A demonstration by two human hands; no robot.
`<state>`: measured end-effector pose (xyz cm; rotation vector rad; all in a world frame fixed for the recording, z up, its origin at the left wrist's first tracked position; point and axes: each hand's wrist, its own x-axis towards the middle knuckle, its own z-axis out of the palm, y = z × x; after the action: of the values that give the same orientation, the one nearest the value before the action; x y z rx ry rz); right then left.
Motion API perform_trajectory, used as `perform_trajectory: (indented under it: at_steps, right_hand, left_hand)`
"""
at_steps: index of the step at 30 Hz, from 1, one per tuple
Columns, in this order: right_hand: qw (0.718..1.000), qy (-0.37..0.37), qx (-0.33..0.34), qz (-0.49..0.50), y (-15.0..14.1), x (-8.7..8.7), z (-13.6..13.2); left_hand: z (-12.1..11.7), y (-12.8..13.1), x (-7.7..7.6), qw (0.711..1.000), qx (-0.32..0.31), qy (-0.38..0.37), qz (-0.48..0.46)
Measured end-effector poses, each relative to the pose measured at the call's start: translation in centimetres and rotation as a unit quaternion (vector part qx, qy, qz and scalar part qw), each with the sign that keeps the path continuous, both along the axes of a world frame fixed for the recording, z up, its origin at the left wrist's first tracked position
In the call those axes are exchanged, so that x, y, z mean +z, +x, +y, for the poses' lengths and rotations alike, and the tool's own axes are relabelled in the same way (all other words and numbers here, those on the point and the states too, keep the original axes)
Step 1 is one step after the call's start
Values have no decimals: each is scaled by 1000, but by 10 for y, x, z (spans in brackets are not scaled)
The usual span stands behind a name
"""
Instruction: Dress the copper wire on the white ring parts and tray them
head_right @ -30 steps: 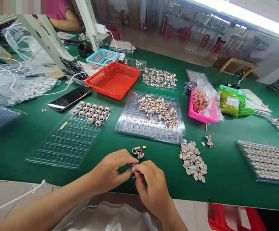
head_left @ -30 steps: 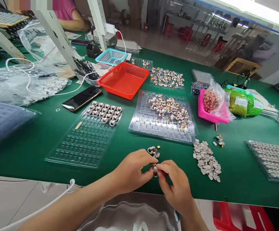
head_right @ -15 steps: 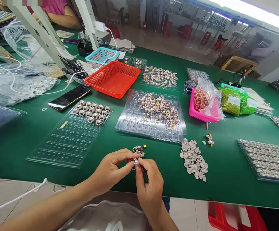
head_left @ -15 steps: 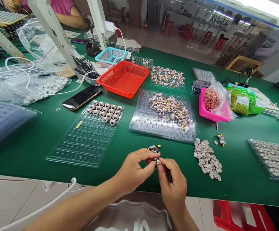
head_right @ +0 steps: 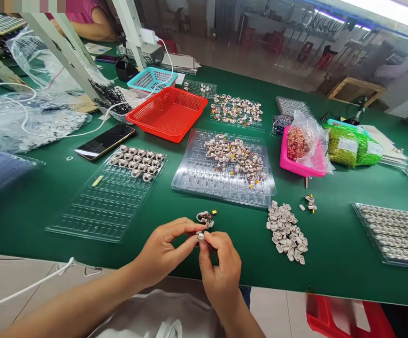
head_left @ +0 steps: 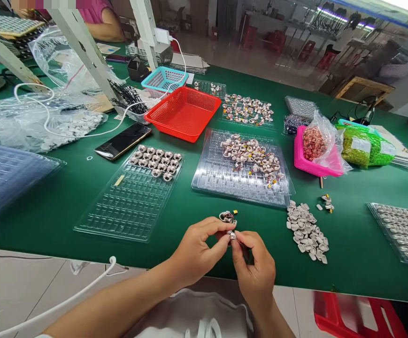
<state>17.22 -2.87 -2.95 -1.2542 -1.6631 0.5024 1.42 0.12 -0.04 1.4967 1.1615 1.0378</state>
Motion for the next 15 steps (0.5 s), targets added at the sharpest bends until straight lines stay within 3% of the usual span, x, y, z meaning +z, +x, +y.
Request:
perform_trajectory:
  at_steps: [4,11,15]
  right_hand:
    - [1000,12,-9,0,-1,-4,-1]
    - [999,-22,-3,47,2,-7,-4]
    - [999,-12,14,50,4,-9,-5]
  left_hand:
    - [-1,1,-2,1000,0,-3,-14]
    - [3,-4,-7,981,-27,-136,-139]
    - [3,-6,-6,979,-26,-136,-152]
